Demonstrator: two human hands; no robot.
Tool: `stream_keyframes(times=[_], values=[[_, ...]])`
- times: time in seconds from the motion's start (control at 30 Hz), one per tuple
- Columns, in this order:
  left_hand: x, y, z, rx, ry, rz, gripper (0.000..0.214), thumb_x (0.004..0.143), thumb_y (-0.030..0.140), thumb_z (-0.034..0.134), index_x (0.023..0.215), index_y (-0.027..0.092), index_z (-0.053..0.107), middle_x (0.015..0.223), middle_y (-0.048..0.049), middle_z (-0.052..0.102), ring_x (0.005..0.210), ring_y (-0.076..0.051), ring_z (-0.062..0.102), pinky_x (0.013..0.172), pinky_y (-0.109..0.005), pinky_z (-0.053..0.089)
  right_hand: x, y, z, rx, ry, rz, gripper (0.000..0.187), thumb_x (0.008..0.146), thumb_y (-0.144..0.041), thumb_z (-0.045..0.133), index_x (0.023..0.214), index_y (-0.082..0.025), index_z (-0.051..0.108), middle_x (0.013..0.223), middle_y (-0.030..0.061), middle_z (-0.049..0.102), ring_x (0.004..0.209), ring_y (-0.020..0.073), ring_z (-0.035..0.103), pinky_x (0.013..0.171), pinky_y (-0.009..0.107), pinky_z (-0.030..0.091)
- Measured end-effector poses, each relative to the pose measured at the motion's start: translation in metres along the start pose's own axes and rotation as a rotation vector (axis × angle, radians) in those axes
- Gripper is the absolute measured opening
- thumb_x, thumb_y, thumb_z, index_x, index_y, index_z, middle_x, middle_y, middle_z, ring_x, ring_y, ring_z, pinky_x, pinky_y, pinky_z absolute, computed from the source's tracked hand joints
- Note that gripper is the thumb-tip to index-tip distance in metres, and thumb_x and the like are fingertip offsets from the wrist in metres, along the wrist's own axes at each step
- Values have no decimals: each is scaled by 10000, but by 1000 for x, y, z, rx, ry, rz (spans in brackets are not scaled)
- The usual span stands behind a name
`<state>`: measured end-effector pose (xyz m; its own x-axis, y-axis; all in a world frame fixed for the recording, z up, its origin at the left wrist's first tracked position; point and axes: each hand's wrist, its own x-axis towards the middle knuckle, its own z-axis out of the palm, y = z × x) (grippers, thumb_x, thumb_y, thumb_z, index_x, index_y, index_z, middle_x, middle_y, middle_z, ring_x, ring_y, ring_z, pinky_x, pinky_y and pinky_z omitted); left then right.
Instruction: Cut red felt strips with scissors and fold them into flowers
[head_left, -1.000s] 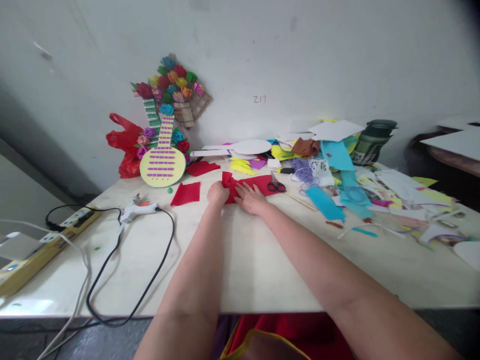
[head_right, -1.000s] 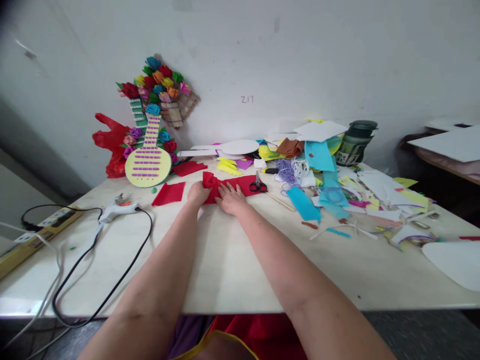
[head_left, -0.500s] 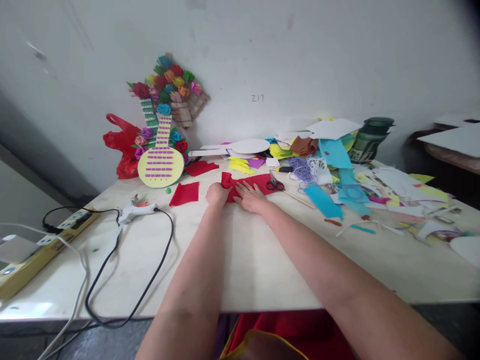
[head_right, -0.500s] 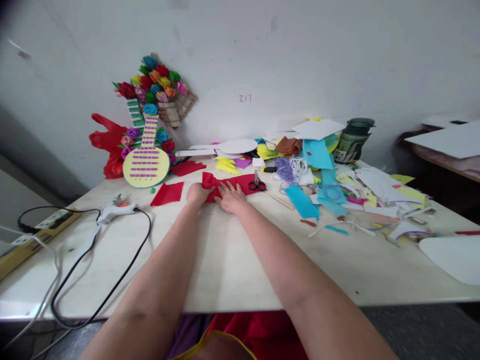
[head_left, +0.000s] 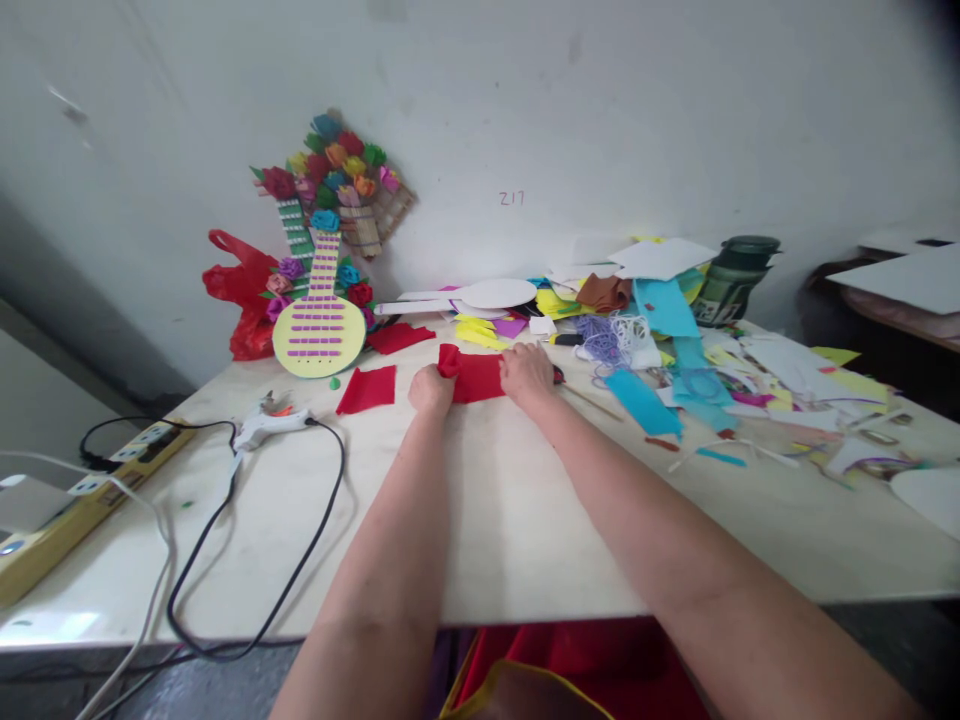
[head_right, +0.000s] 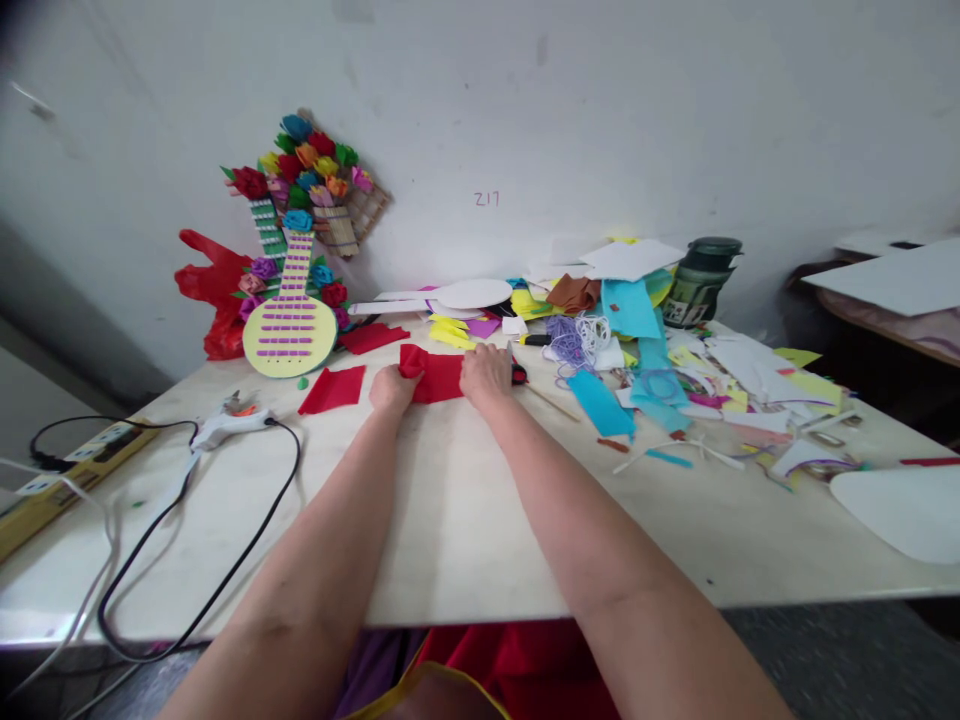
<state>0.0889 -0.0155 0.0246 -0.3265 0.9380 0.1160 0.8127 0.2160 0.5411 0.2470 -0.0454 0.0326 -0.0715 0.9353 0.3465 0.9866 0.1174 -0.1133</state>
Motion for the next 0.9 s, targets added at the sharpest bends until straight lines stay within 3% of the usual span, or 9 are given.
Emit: stream_keyframes(times=[0.13,0.27,0.53,0.9], values=[[2,-2,2,-14,36,-5,337,691,456,566,924,221,631,1003,-111,636,947,-262,577,740,-327,432,3,19,-11,-89,64,205,323,793,-156,398,1032,-99,609,1067,180,563,1039,261,486,852,363,354],[2,-2,0,-19,24,-4,333,692,456,563,911,213,631,999,-114,637,952,-266,575,733,-326,430,8,29,-12,-105,-134,354,314,745,-219,514,1010,-101,634,1034,189,586,1005,268,539,802,349,405],[3,-3,-3,-4,-15,10,352,676,464,575,909,206,626,1011,-114,634,952,-262,575,728,-322,426,12,27,-14,-111,-230,324,310,747,-116,521,1038,-130,626,1040,176,617,967,236,588,743,307,455],[3,-3,-2,5,-20,28,342,680,458,568,900,203,625,996,-117,638,951,-263,576,725,-317,427,10,33,-21,-16,-105,408,271,778,-202,514,1003,-112,636,979,190,635,941,248,599,747,320,446]])
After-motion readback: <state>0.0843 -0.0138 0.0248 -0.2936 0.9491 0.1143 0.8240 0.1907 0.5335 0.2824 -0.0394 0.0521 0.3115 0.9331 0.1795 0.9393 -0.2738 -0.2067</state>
